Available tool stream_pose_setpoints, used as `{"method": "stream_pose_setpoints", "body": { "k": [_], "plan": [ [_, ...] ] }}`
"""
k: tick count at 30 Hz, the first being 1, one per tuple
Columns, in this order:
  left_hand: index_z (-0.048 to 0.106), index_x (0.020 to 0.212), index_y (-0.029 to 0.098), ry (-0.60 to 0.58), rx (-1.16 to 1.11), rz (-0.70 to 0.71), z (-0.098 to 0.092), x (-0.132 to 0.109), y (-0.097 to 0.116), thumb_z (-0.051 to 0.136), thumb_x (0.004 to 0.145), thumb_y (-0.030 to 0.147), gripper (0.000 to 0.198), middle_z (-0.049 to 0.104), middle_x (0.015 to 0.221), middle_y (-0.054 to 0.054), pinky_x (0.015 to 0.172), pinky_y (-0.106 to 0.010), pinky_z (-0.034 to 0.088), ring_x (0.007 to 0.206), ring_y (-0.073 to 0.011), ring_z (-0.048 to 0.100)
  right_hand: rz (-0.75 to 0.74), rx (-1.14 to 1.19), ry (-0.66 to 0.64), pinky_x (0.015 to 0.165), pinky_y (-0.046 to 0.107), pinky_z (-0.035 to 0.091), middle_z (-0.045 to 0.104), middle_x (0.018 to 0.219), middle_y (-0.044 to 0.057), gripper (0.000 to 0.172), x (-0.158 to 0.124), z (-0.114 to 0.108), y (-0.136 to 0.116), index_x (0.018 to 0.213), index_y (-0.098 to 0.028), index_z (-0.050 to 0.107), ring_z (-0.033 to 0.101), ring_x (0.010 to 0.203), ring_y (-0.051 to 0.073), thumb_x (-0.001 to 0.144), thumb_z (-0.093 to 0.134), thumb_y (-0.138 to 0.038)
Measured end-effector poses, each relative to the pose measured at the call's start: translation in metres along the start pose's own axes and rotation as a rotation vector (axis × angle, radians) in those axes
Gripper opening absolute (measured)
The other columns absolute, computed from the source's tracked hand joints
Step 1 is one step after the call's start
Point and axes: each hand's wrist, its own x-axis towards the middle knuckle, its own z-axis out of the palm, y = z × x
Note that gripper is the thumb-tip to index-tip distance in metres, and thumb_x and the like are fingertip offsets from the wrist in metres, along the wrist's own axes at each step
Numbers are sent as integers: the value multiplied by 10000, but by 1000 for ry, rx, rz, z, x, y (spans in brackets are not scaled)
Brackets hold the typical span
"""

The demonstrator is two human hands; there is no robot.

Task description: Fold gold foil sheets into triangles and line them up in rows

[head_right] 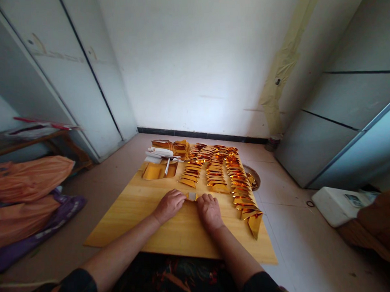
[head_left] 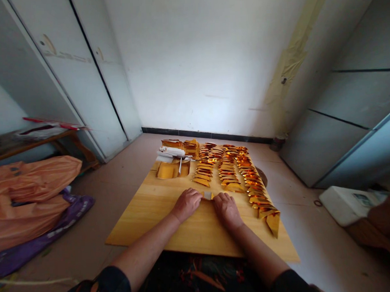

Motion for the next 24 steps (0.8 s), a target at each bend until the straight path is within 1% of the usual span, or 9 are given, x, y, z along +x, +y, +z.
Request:
{"method": "stream_pose_setpoints", "body": {
  "k": [3,6,12,19,21,24],
  "plan": [
    [657,936,197,35,-80,-129,4,4,1,468,822,57,261,677,883,-41,798,-316,469,864,-177,582,89,54,-27,690,276,329,635,888,40,167,5,-2,-1,866,-213,615,557,874,175,942,467,-229],
    [647,953,204,18,-106,-260,7,9,4,481,819,60,258,695,945,-31,825,-323,462,910,-182,601,132,70,-51,693,269,334,644,897,42,150,8,-2,-1,910,-206,602,584,874,167,940,456,-194],
    [617,968,214,-44,15,-424,5,16,19,480,851,117,205,690,977,-26,811,-348,417,961,-209,599,242,58,-31,692,269,343,660,862,64,144,12,4,-6,950,-181,561,615,836,174,943,417,-174],
    [582,985,224,-116,163,-524,3,21,32,468,873,151,175,660,985,-32,794,-321,368,978,-198,567,314,99,-100,707,263,340,659,857,75,155,17,-5,-10,942,-169,548,616,836,166,937,393,-175],
    [578,992,224,-120,191,-527,3,22,34,461,876,152,180,653,979,-35,787,-322,361,972,-202,561,308,100,-109,708,266,338,659,872,76,164,17,-7,-10,948,-170,551,614,843,167,939,388,-182],
    [583,986,222,-122,231,-516,3,22,36,443,887,168,180,641,953,-44,774,-327,355,951,-213,551,279,68,-108,700,272,338,652,904,69,135,17,-6,-10,949,-177,559,609,853,177,928,428,-202]
  ]
}}
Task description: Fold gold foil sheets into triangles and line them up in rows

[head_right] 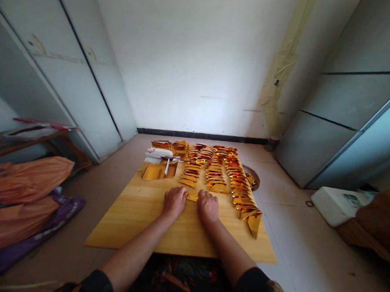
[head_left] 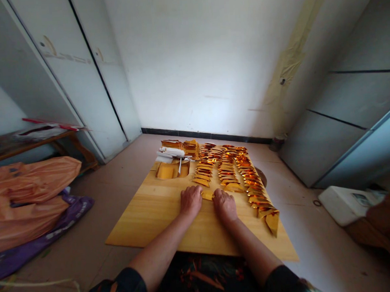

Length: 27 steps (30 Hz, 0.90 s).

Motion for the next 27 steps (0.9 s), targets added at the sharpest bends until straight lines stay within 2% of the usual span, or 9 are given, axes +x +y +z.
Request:
{"method": "stream_pose_setpoints", "body": {
  "k": [10,14,16,21,27],
  "plan": [
    [663,919,291,7,-3,108,0,-1,-6,465,898,214,213,599,900,-35,745,-337,330,924,-209,506,-101,-69,5,720,275,358,613,939,55,138,-3,1,5,939,-202,588,565,893,177,938,457,-244],
    [700,893,275,32,-3,235,0,-1,-9,473,897,220,233,587,883,-54,771,-352,346,939,-219,493,-172,-59,-5,759,261,376,600,956,57,142,-2,-3,7,913,-198,616,537,956,184,926,478,-229],
    [709,878,239,20,-16,298,2,1,-13,464,889,185,251,587,862,-65,770,-345,366,917,-215,502,-163,-44,-37,725,241,386,601,964,56,150,0,-5,6,912,-196,627,550,943,175,918,477,-206],
    [718,953,232,-22,-169,365,13,9,-30,507,818,98,284,617,854,-49,761,-298,417,849,-180,556,-66,-4,-121,573,215,364,630,949,55,190,9,-8,5,939,-193,641,610,727,128,921,454,-221],
    [731,969,243,-38,-307,444,21,13,-48,556,832,161,237,642,829,-27,758,-266,436,808,-149,584,-26,69,-155,617,206,374,655,966,53,186,13,-14,6,930,-208,659,638,807,139,909,475,-227]
  ]
}}
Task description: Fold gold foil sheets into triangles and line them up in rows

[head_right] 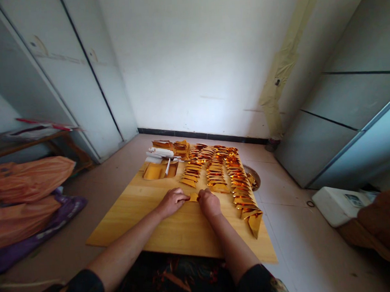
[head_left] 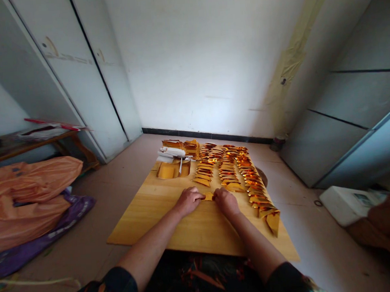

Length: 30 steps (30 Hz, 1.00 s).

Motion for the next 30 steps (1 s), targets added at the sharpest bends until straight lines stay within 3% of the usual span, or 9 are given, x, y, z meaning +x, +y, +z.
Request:
{"method": "stream_pose_setpoints", "body": {
  "k": [4,10,15,19,30],
  "plan": [
    [734,945,262,4,28,48,-4,-3,3,511,877,171,250,627,818,-17,733,-255,415,789,-133,572,3,27,-1,631,206,373,659,972,52,172,2,-2,2,931,-206,666,635,820,141,893,501,-238],
    [699,998,273,-28,253,124,-15,-9,20,476,922,250,236,603,819,-23,733,-285,359,824,-156,514,47,68,-14,647,206,378,654,961,44,188,1,-4,-2,912,-214,658,627,818,133,874,474,-214],
    [652,1083,280,-32,344,100,-22,-14,33,410,955,274,274,600,876,-38,769,-329,334,874,-177,500,149,35,20,611,227,387,630,964,52,242,-3,-2,-16,920,-212,616,632,773,157,835,540,-425],
    [655,1075,286,-33,347,53,-23,-16,38,388,962,279,289,609,903,-41,788,-352,317,897,-186,497,182,25,12,598,229,384,622,984,55,291,-2,-3,-21,926,-210,599,641,776,165,813,567,-476],
    [657,1076,291,-48,332,19,-22,-17,38,465,927,257,245,611,924,-42,799,-359,309,921,-197,495,133,183,-1,615,200,352,664,876,25,103,4,-1,4,846,-195,653,605,777,130,795,567,-219]
  ]
}}
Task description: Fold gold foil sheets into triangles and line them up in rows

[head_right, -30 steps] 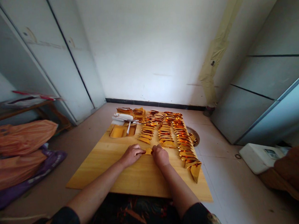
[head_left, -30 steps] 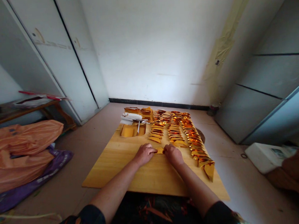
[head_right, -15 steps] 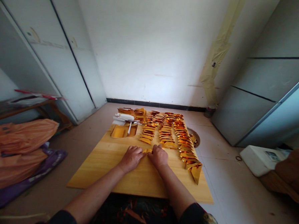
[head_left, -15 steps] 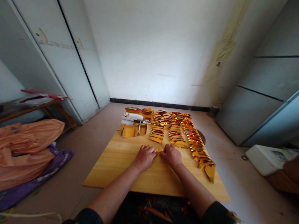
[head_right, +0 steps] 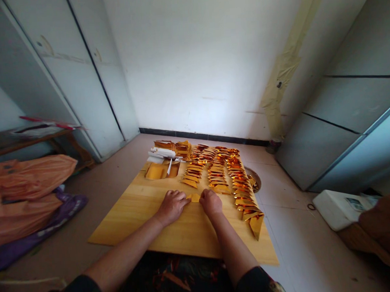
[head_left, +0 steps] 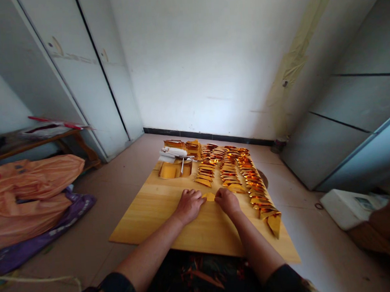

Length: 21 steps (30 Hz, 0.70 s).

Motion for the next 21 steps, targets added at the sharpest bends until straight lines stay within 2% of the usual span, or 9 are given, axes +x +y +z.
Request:
{"method": "stream_pose_setpoints", "body": {
  "k": [5,8,12,15,21],
  "plan": [
    [658,1076,293,-1,2,-12,1,0,0,487,911,224,247,612,932,-45,804,-358,309,931,-200,492,-18,21,-9,639,191,358,685,891,30,164,0,-5,9,868,-195,667,618,828,129,844,505,-173],
    [653,1089,298,0,-3,-9,1,0,0,475,917,225,258,613,936,-46,806,-358,310,936,-200,492,34,-33,4,610,210,360,679,897,42,168,-4,-4,2,865,-203,645,635,809,153,864,522,-317],
    [648,1100,304,10,-16,-19,2,0,1,466,924,236,262,612,940,-44,810,-360,312,940,-203,492,58,-144,54,614,241,393,658,954,77,356,-11,-2,-15,926,-196,594,650,817,198,779,607,-520],
    [650,1096,303,15,-33,-29,1,-1,1,463,928,248,258,608,940,-48,819,-359,315,942,-201,491,69,-176,36,634,252,410,644,1000,86,356,-13,-3,-21,968,-197,571,650,848,204,772,626,-489],
    [650,1096,307,-3,-41,-36,1,-1,1,475,919,231,260,609,954,-47,820,-360,318,954,-200,491,103,-65,-27,615,228,377,665,901,38,178,-5,-8,-11,887,-212,603,634,822,175,753,633,-325]
  ]
}}
